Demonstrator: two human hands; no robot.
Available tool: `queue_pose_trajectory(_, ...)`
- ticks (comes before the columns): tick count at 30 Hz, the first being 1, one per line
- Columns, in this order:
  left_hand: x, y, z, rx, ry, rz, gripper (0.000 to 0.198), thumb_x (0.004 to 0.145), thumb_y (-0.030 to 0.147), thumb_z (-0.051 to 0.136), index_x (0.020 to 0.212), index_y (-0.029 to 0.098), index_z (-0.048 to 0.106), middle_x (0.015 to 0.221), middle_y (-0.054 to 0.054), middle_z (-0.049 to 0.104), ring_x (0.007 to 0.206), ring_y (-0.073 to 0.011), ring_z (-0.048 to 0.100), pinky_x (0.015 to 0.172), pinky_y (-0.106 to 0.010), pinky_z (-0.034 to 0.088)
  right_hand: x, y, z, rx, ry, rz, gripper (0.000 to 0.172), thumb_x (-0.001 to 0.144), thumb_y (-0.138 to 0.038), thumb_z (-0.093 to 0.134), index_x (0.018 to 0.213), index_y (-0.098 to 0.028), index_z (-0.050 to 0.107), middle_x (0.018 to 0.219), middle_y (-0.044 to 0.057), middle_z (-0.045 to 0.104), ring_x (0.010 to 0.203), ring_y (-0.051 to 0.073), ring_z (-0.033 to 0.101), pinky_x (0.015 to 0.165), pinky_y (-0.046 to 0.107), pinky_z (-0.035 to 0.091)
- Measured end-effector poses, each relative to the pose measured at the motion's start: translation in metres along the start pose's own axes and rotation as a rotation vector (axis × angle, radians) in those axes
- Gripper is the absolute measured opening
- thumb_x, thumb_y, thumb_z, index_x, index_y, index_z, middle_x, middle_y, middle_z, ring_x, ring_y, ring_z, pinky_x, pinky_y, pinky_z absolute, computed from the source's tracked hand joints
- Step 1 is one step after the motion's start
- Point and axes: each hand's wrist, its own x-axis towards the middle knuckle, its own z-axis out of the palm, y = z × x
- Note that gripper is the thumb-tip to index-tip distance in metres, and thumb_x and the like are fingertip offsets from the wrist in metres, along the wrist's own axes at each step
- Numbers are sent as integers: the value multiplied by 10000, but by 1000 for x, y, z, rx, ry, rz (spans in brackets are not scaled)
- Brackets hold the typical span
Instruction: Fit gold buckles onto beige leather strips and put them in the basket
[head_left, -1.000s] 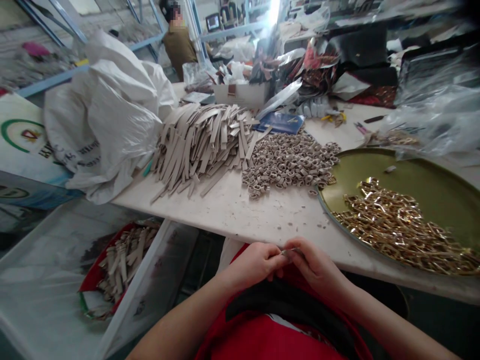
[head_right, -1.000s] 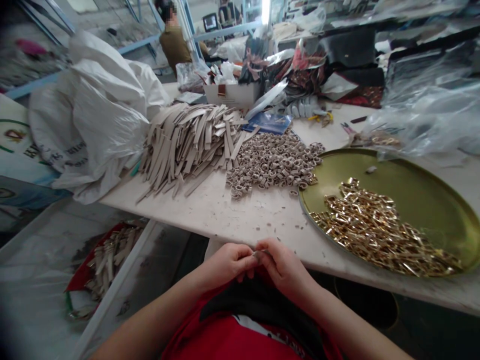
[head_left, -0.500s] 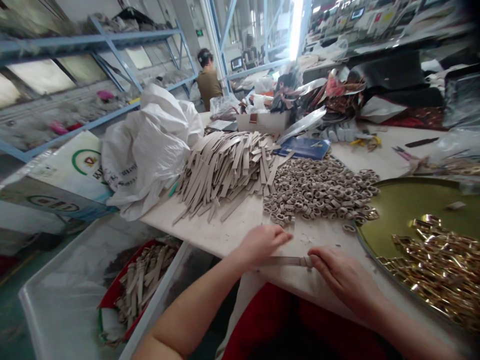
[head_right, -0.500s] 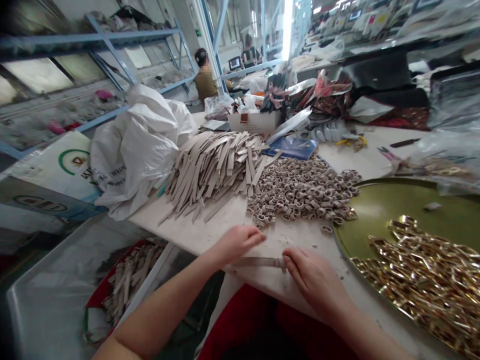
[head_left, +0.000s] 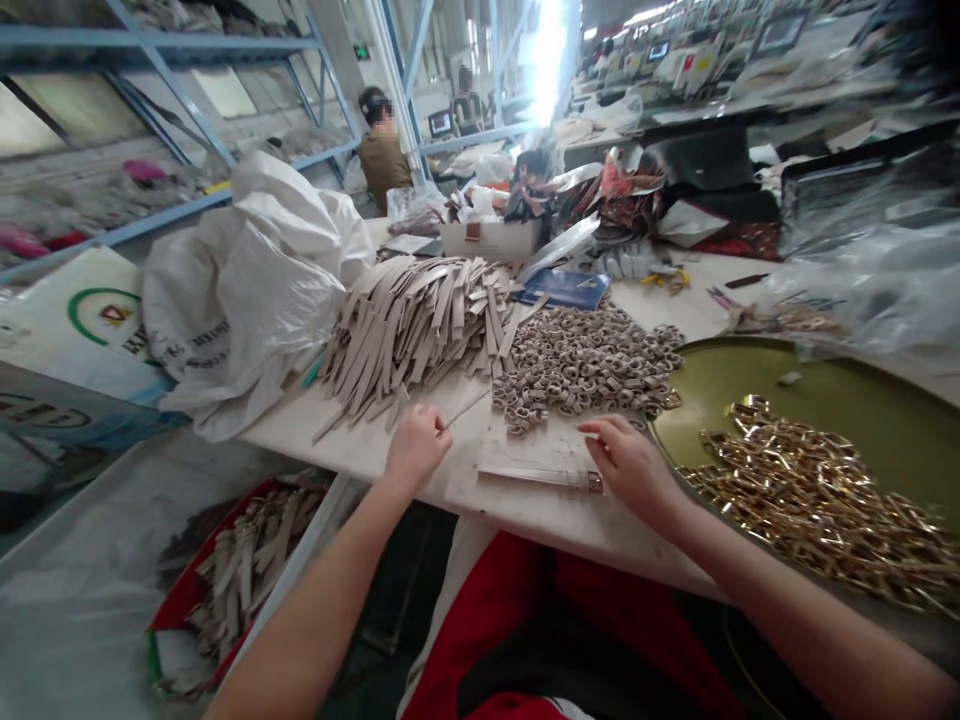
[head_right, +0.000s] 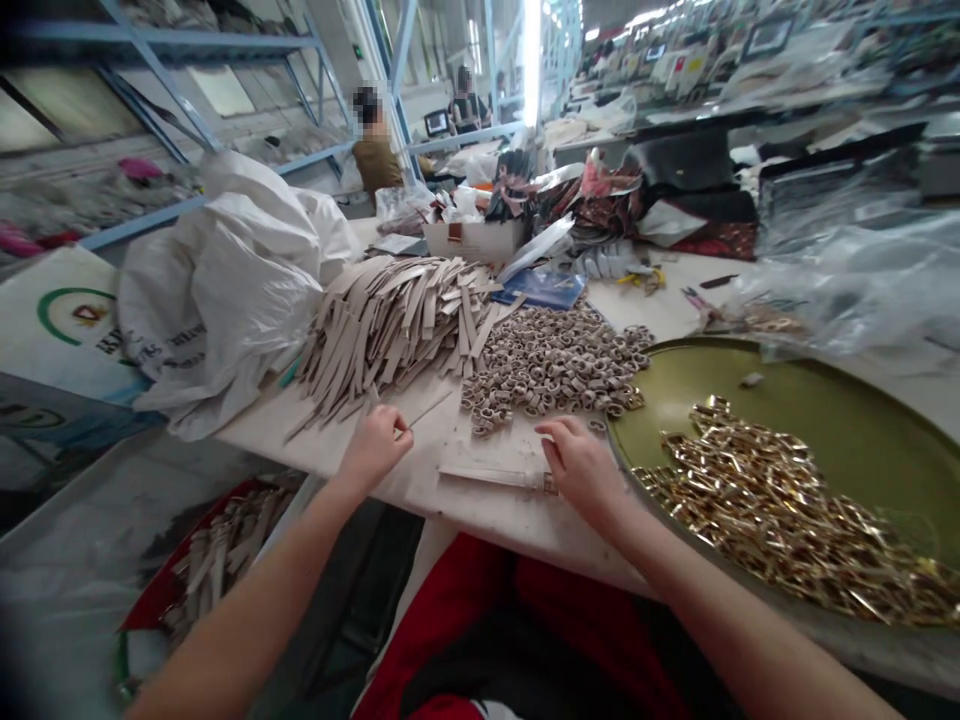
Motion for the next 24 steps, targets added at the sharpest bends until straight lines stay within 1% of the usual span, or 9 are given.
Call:
queue_pose_trajectory(3,-40,18,-7,-100,-40,37,25,728,180,478,704,177,474,737,-25,586,729,-154,575,666,-251,433,27,-2,3,-228,-122,-7,265,875,-147,396,1033,-159,609,964,109,599,816,198,602,702,278,430)
queue_pose_trajectory(6,-76,34,-1,-402,-209,18,60,723,182,465,675,183,429,580,37,525,548,-102,523,538,-198,396,40,-6,9,-283,-154,-10,190,846,-145,454,880,-141,641,880,125,595,745,207,599,634,279,406)
queue_pose_trajectory(9,-106,44,7,-692,-268,-2,99,701,177,489,656,184,402,550,65,445,523,-82,445,518,-184,350,34,-6,10,-283,-169,-21,159,838,-172,482,777,-143,626,872,125,599,756,207,593,636,274,399)
queue_pose_trajectory(13,-130,55,7,-691,-247,19,125,730,237,525,657,173,446,580,58,437,554,-84,405,542,-195,329,12,1,-1,-242,-166,-3,132,837,-184,487,828,-140,610,824,96,620,770,204,588,690,288,417)
queue_pose_trajectory(15,-134,59,5,-672,-263,19,129,740,249,526,661,170,462,593,50,461,564,-89,414,553,-202,330,-3,-1,-10,-54,-110,85,178,845,-229,489,955,-137,596,809,75,626,742,189,584,684,292,437)
queue_pose_trajectory(17,-136,63,4,-661,-281,21,124,742,247,529,663,171,470,605,45,480,574,-93,426,559,-205,331,-20,-10,-19,356,-78,258,273,841,-324,511,1044,-156,583,761,42,622,680,166,574,647,287,459)
queue_pose_trajectory(19,-136,66,5,-662,-296,28,118,745,247,530,671,175,473,620,44,494,587,-96,440,566,-208,334,-37,-25,-27,831,-130,471,333,787,-421,585,1022,-188,616,706,11,612,631,142,564,625,277,477)
queue_pose_trajectory(21,-136,68,7,-668,-306,33,116,750,254,530,682,178,475,638,43,509,605,-101,458,576,-210,342,-50,-42,-30,1189,-185,665,355,678,-445,704,940,-212,653,691,-12,611,612,112,563,632,255,492)
queue_pose_trajectory(24,-134,69,10,-664,-334,39,100,755,255,526,704,181,482,662,42,532,631,-107,481,589,-215,354,-59,-59,-31,1490,-190,865,364,536,-363,825,838,-224,677,704,-33,622,604,76,566,635,210,503)
